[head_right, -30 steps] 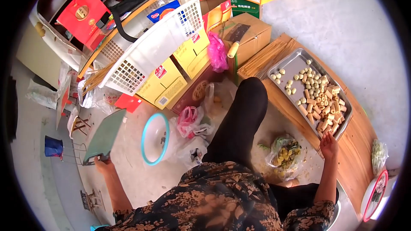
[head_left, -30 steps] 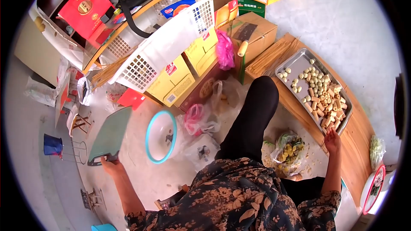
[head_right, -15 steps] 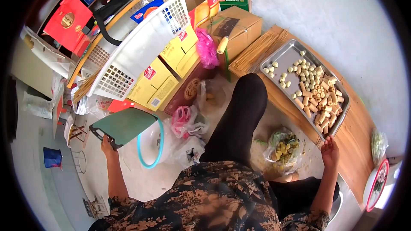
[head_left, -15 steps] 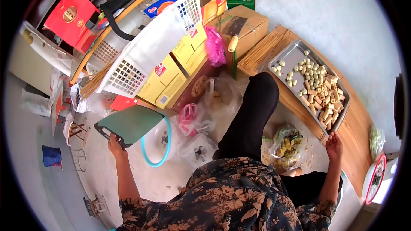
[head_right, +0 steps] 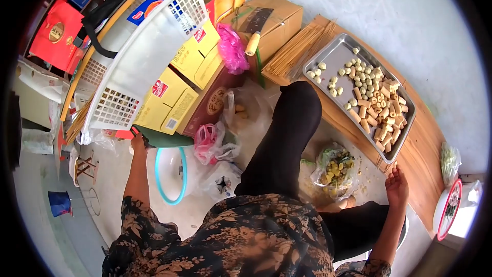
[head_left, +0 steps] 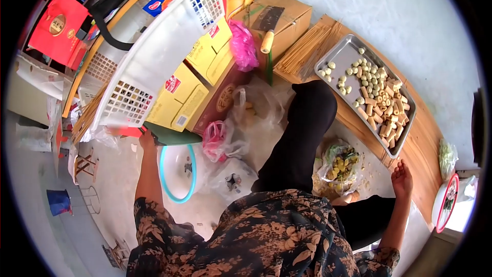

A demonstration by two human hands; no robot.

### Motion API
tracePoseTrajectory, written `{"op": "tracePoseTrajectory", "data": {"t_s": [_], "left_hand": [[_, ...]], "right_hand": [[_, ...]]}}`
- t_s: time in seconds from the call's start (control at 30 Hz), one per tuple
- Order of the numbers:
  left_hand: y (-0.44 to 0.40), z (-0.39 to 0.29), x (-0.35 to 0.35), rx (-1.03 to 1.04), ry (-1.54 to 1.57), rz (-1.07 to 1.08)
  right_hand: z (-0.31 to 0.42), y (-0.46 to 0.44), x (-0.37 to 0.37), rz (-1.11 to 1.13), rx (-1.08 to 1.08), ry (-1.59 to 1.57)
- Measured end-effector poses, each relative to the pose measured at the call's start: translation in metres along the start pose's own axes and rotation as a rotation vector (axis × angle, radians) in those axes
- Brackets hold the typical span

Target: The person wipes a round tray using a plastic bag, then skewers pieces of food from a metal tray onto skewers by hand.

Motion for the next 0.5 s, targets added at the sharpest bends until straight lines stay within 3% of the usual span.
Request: {"op": "tracePoseTrajectory", "data": {"t_s": [0.07,0.1,0.13,0.2,0.23,0.33,0.37,0.4,0.43,0.47,0.5], "left_hand": [[-0.009,0.011,0.016,-0.080,-0.049,-0.061],[-0.042,0.032,0.011,-0.152,-0.291,-0.033],[-0.024,0.032,0.041,-0.119,0.175,0.054],[-0.025,0.040,0.096,-0.113,0.204,0.185],[-0.021,0.046,0.120,-0.129,0.177,0.237],[0.015,0.051,0.190,-0.137,0.079,0.358],[0.052,0.059,0.255,-0.177,0.066,0.446],[0.074,0.056,0.271,-0.179,0.028,0.464],[0.103,0.054,0.293,-0.189,-0.009,0.496],[0.133,0.055,0.314,-0.205,-0.030,0.533],[0.158,0.054,0.332,-0.212,-0.052,0.564]], "right_hand": [[0.001,0.008,-0.007,-0.061,-0.010,-0.002],[0.001,0.011,-0.010,-0.084,-0.023,-0.005],[-0.001,0.011,-0.013,-0.035,-0.011,-0.017],[0.005,0.025,-0.012,-0.096,-0.014,-0.054],[0.009,0.030,-0.008,-0.011,-0.019,-0.027],[0.029,0.040,0.001,-0.073,-0.092,-0.064],[0.044,0.054,-0.021,-0.220,-0.161,-0.052],[0.049,0.066,-0.025,-0.260,-0.210,-0.092],[0.053,0.071,-0.040,-0.279,-0.257,-0.125],[0.053,0.072,-0.061,-0.156,-0.325,-0.265],[0.055,0.082,-0.066,-0.295,-0.355,-0.307]]}}
Point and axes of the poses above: each hand's wrist, its own y-axis away from the middle knuckle, its own x-axis out of the palm, z = x × y, the point moved 6 cm from there along -y, towards the middle knuckle, and after that the axes turned 2 degrees about z, right-handed, at the moved point
